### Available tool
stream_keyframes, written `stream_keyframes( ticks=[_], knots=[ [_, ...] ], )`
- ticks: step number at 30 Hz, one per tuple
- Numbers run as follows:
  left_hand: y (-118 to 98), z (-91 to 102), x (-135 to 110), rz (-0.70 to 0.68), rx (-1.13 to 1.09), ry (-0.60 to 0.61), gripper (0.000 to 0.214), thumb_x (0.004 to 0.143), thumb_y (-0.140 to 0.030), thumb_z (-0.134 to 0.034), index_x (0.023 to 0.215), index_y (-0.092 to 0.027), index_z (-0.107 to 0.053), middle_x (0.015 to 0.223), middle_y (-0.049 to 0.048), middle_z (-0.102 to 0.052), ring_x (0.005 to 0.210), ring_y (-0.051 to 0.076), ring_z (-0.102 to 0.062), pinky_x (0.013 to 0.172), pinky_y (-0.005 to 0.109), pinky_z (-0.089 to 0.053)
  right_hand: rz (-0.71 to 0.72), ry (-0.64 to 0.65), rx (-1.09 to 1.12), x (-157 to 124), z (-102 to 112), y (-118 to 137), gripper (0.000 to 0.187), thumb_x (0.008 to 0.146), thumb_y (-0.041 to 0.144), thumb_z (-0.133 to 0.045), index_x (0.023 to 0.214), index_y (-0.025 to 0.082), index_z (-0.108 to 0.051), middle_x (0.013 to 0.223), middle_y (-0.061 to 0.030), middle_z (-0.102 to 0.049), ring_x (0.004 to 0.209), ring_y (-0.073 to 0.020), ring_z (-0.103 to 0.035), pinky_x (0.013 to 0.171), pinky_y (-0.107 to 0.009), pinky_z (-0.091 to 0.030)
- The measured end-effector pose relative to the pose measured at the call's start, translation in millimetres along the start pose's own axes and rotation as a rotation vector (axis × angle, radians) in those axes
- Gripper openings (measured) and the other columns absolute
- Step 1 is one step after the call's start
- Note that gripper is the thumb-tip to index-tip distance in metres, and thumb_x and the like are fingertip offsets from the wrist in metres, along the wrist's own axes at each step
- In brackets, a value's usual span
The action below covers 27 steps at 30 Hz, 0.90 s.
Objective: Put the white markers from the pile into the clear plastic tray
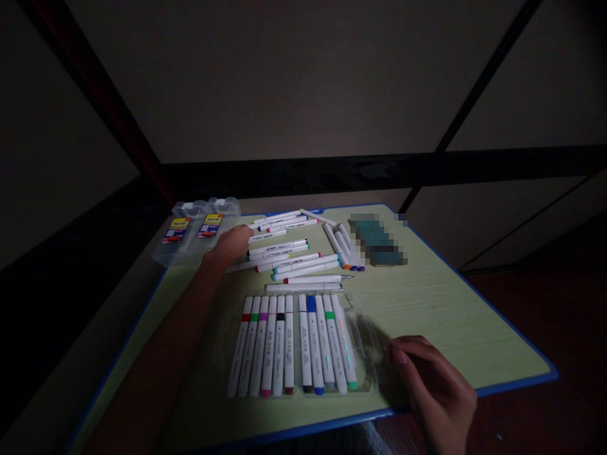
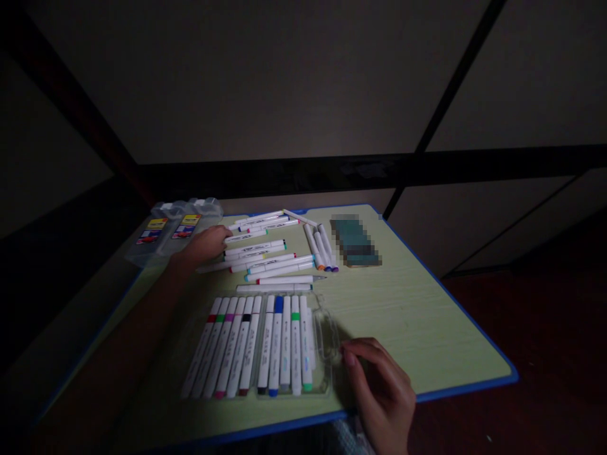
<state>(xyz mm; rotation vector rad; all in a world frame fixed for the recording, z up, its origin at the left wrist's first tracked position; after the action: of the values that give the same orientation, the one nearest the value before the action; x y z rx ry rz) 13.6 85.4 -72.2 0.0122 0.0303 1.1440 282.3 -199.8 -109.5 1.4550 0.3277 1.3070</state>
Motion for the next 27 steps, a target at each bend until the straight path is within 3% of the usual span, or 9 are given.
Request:
stream_keyframes(
  ticks=[4, 16, 27],
  knots=[
    [2, -1.2, 2, 0.022, 0.097, -0.008, 0.024, 0.073, -0.009, -0.044, 0.089, -0.015, -0.060, 0.102, 0.0113, -0.060, 0.097, 0.023, -0.054, 0.080, 0.030, -0.043, -0.003, -0.003, -0.005, -1, 1, -2, 0.013, 0.075, 0.012, -0.058, 0.083, 0.021, -0.063, 0.073, -0.0017, -0.061, 0.069, -0.0148, -0.057, 0.060, -0.027, -0.046],
    [-4, 6.0, -3, 0.033, 0.075, -0.034, 0.021, 0.072, -0.007, -0.041, 0.084, -0.015, -0.056, 0.098, 0.0113, -0.059, 0.091, 0.023, -0.055, 0.073, 0.031, -0.043, -0.006, 0.012, -0.042, 1, 0, -2, 0.009, 0.075, 0.014, -0.058, 0.080, 0.020, -0.063, 0.071, -0.0026, -0.061, 0.068, -0.0154, -0.057, 0.059, -0.027, -0.047],
    [-14, 25.4, -2, -0.001, 0.032, -0.184, 0.018, 0.075, -0.011, -0.040, 0.087, -0.015, -0.053, 0.097, 0.0101, -0.057, 0.092, 0.022, -0.053, 0.080, 0.031, -0.041, -0.009, 0.019, -0.035, 1, 1, -1, 0.009, 0.074, 0.014, -0.059, 0.080, 0.020, -0.064, 0.071, -0.0024, -0.062, 0.067, -0.0157, -0.058, 0.058, -0.028, -0.046]
  ],
)
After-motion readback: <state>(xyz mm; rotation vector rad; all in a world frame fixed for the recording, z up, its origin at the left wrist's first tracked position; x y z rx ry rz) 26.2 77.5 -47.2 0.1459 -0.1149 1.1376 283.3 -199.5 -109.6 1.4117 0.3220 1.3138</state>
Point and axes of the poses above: each hand's wrist, its own x-axis towards the middle knuckle, its own z-axis out of the back of the hand, y = z × x, the point moved 2 cm from there along x, towards the middle knuckle
